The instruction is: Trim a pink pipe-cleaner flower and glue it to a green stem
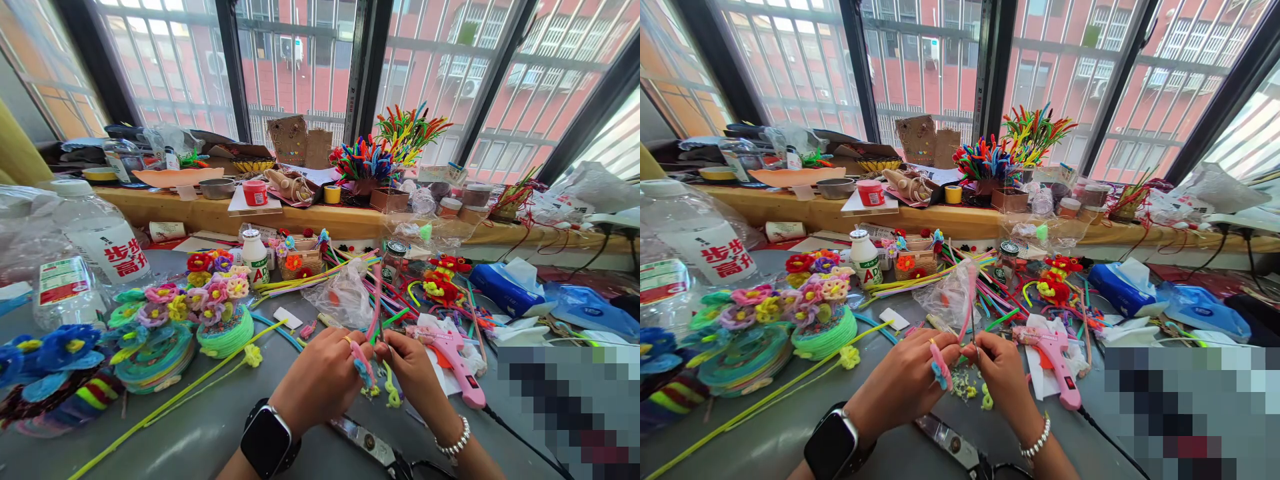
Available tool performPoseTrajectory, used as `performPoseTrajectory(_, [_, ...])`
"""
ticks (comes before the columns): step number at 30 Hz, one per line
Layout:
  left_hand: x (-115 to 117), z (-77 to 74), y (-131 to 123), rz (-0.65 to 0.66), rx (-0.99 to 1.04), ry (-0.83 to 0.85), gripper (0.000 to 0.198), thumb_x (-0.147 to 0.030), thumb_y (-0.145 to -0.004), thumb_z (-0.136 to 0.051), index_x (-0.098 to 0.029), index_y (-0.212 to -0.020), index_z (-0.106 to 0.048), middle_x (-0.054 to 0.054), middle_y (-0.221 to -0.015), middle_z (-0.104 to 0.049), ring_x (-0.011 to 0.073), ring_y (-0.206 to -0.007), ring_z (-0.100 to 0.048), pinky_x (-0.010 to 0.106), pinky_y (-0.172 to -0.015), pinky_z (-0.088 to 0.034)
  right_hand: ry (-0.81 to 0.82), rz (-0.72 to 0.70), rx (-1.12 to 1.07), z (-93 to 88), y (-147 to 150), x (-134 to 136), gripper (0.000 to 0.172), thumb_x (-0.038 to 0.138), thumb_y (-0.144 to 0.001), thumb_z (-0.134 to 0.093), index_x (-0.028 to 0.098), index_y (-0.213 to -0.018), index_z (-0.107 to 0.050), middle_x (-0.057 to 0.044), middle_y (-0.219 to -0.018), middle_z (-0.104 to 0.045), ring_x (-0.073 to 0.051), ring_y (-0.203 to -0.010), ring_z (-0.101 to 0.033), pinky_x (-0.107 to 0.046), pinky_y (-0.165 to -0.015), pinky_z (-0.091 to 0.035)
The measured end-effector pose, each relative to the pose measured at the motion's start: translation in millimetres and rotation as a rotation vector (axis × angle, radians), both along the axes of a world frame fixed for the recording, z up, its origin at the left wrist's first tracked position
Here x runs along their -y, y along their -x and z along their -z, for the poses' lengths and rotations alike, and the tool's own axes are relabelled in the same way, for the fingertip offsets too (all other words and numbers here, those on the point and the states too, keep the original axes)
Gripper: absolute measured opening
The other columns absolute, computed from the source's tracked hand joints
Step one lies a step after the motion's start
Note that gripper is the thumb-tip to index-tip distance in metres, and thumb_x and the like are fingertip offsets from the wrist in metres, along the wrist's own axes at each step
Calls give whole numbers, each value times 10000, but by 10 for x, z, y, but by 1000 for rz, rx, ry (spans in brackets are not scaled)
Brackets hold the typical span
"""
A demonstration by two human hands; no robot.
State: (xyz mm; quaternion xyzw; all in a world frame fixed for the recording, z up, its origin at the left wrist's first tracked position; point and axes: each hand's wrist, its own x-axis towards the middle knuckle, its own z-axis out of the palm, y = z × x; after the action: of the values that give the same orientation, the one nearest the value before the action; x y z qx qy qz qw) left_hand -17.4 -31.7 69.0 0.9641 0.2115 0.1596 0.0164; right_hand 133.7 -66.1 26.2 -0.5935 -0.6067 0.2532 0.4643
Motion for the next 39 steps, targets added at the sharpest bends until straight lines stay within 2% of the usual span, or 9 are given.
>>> performPoseTrajectory(3, [3,-6,-3,-2,-13,-16,91,-159,-790,-403,-170,-813,-490,22,-809,-561,158,-724,-504,285,-653,-408,-19,31,-25,6,-6,-10,501,644,-690,-366,192,-483,-311,48,-480,-280,-102,-464,-261,-218,-433,-201])
performPoseTrajectory(7, [-4,-14,5,-21,-11,-12,73,-158,-768,-428,-171,-804,-490,16,-825,-564,158,-714,-500,286,-647,-409,-12,46,-103,46,-29,-19,475,611,-715,-378,186,-505,-351,49,-483,-286,-96,-453,-249,-213,-418,-195])
performPoseTrajectory(16, [-26,32,9,-40,83,-31,87,-159,-789,-395,-175,-790,-480,19,-827,-562,148,-688,-499,276,-622,-407,-15,-79,-292,110,-40,2,528,673,-695,-319,172,-561,-417,53,-486,-277,-86,-434,-232,-208,-396,-174])
performPoseTrajectory(21, [-30,51,19,-23,114,-15,112,-164,-767,-439,-187,-873,-467,16,-888,-561,159,-749,-502,288,-666,-410,36,-175,-369,85,-12,28,561,688,-694,-273,162,-714,-466,54,-542,-274,-85,-466,-213,-202,-410,-173])
performPoseTrajectory(24, [-32,54,19,-15,121,-10,94,-160,-768,-440,-192,-852,-466,14,-908,-559,157,-764,-503,287,-678,-408,52,-209,-345,81,-8,29,527,667,-712,-283,167,-710,-447,49,-565,-286,-85,-482,-217,-196,-412,-176])
performPoseTrajectory(29, [-20,41,4,3,91,-11,87,-148,-789,-394,-188,-772,-470,12,-845,-559,143,-715,-500,274,-647,-405,25,-187,-271,92,-9,22,499,648,-721,-313,168,-664,-435,38,-583,-314,-90,-500,-255,-187,-406,-196])
performPoseTrajectory(39, [17,32,-11,5,50,-7,75,-141,-769,-436,-186,-819,-470,1,-825,-563,148,-690,-486,273,-624,-394,-49,-69,-175,63,-28,11,513,664,-693,-338,174,-554,-398,42,-516,-275,-96,-469,-231,-210,-405,-178])
